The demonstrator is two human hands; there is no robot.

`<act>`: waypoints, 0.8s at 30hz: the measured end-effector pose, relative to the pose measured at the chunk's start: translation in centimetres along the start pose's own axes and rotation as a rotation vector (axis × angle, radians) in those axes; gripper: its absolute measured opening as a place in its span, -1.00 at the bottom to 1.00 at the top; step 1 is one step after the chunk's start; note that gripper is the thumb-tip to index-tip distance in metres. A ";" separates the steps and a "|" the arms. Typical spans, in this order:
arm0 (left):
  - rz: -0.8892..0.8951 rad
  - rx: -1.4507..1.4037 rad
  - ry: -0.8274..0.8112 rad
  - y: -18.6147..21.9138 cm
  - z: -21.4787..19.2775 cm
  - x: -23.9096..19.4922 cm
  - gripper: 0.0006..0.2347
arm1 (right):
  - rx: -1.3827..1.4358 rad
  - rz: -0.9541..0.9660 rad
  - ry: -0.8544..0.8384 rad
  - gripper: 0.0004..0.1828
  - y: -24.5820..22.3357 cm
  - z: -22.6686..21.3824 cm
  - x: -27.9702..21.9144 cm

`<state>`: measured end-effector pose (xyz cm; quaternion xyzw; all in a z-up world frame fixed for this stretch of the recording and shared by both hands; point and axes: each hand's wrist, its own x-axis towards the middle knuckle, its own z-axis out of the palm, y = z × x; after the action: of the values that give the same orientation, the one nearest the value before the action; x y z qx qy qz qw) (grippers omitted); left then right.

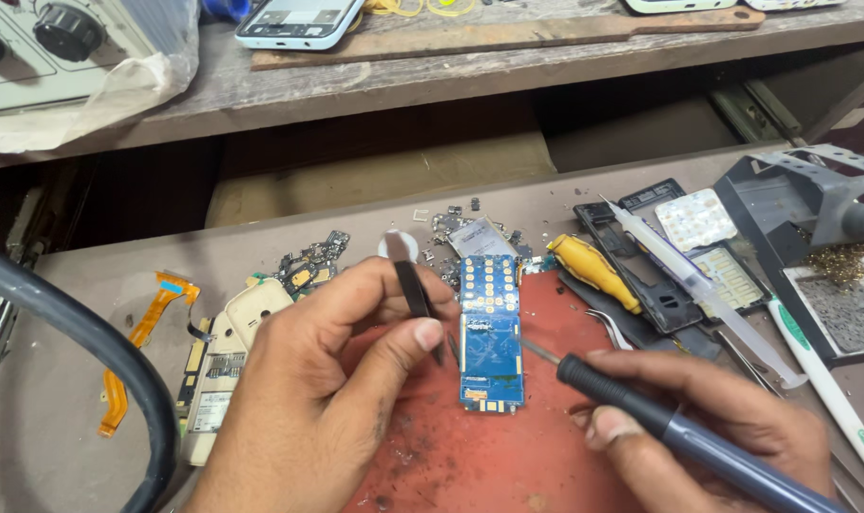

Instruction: The person uses a soldering iron and tweezers to work on a blue circuit board, repeatedly applying solder to specific points. They clean the soldering iron tip on a sponge and use tweezers to position small components on the board. The workspace contains various electronic parts and tools.

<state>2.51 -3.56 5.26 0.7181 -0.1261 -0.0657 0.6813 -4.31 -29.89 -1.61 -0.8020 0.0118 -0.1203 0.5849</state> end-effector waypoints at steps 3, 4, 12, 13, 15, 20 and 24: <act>-0.013 -0.106 0.039 -0.7 0.3 -0.2 -0.88 | -0.069 0.060 -0.022 -0.64 0.4 0.3 -0.3; 0.009 0.002 0.049 -0.8 0.4 -0.2 -0.89 | -0.084 0.067 -0.023 -0.64 0.4 0.4 -0.4; 0.027 0.143 0.075 -1.0 0.4 0.0 -0.91 | -0.158 -0.082 0.014 -0.69 -0.3 1.5 -0.5; 0.028 0.130 0.073 -1.1 0.4 0.0 -0.91 | -0.177 -0.083 -0.009 -0.69 -0.3 1.4 -0.5; 0.030 0.102 0.067 -1.2 0.4 0.1 -0.90 | -0.221 -0.096 -0.040 -0.70 -0.5 1.2 -0.3; 0.024 0.155 0.064 -1.4 0.3 0.2 -0.88 | -0.307 -0.154 -0.017 -0.71 -0.9 1.5 -0.1; 0.062 0.190 0.069 -1.6 0.1 0.3 -0.90 | -0.341 -0.156 -0.013 -0.70 -0.9 1.6 0.0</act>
<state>2.88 -3.68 3.69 0.7769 -0.1306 -0.0077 0.6159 -4.15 -28.14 -1.22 -0.8888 -0.0340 -0.1566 0.4293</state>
